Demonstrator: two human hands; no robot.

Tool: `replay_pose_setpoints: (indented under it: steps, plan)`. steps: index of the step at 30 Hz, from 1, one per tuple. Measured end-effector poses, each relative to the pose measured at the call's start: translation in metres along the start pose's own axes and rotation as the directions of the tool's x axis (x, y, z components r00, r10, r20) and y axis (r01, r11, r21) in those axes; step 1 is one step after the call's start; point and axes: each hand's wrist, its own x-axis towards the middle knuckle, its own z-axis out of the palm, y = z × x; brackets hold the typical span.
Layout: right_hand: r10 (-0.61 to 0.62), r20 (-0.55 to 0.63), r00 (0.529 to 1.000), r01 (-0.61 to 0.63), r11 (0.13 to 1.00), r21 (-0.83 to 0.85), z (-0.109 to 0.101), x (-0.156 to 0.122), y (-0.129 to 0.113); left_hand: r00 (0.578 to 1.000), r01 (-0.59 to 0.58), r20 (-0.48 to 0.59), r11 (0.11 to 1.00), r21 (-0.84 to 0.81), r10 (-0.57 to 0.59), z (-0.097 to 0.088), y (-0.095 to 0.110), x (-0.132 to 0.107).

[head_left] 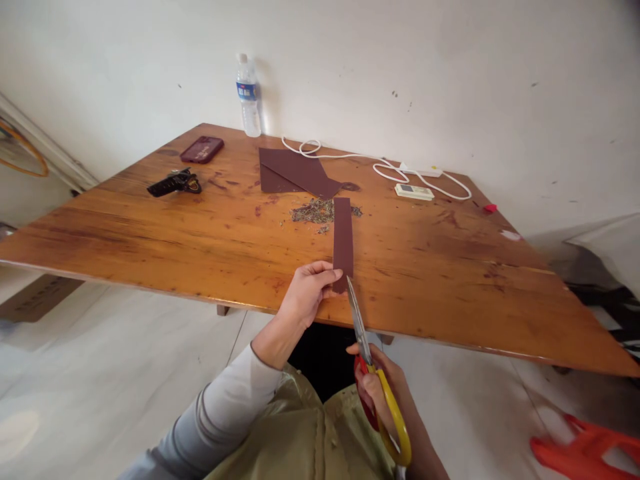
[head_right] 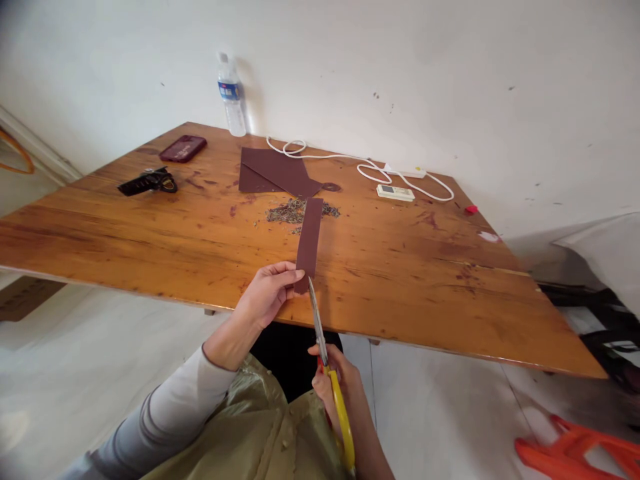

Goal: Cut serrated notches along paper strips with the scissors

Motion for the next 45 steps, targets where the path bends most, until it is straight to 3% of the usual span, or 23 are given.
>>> replay_pose_setpoints:
  steps: [4,9,15,19,33,38,45]
  plan:
    - [0.012,0.027,1.0,-0.014,0.998,0.056,-0.011,0.0,-0.006,1.0,0.001,-0.001,1.0,-0.012,-0.001,0.0,-0.001,0.001]
    - [0.09,-0.03,0.995,-0.093,0.989,-0.113,-0.027,0.002,-0.003,1.0,0.015,0.025,1.0,-0.008,-0.014,-0.002,-0.002,0.002]
    - [-0.011,-0.071,0.997,-0.013,0.947,-0.321,-0.039,0.006,0.004,0.998,0.034,0.051,0.999,0.007,-0.034,-0.004,0.0,0.002]
    - [-0.048,-0.088,0.995,0.011,0.928,-0.373,-0.041,0.005,0.0,0.998,0.033,0.052,0.999,0.009,-0.033,-0.005,-0.001,0.003]
    - [0.004,-0.107,0.994,-0.04,0.943,-0.332,-0.038,0.004,-0.011,0.998,0.049,0.043,0.998,0.043,-0.051,-0.002,0.002,0.001]
    - [0.013,-0.014,1.0,-0.017,0.943,-0.331,-0.039,0.005,-0.015,0.998,0.037,0.046,0.998,0.05,-0.04,-0.003,0.001,0.001]
    - [-0.019,-0.131,0.991,-0.024,0.948,-0.318,-0.031,0.003,-0.012,0.997,0.057,0.052,0.996,0.074,-0.061,-0.003,0.003,0.001]
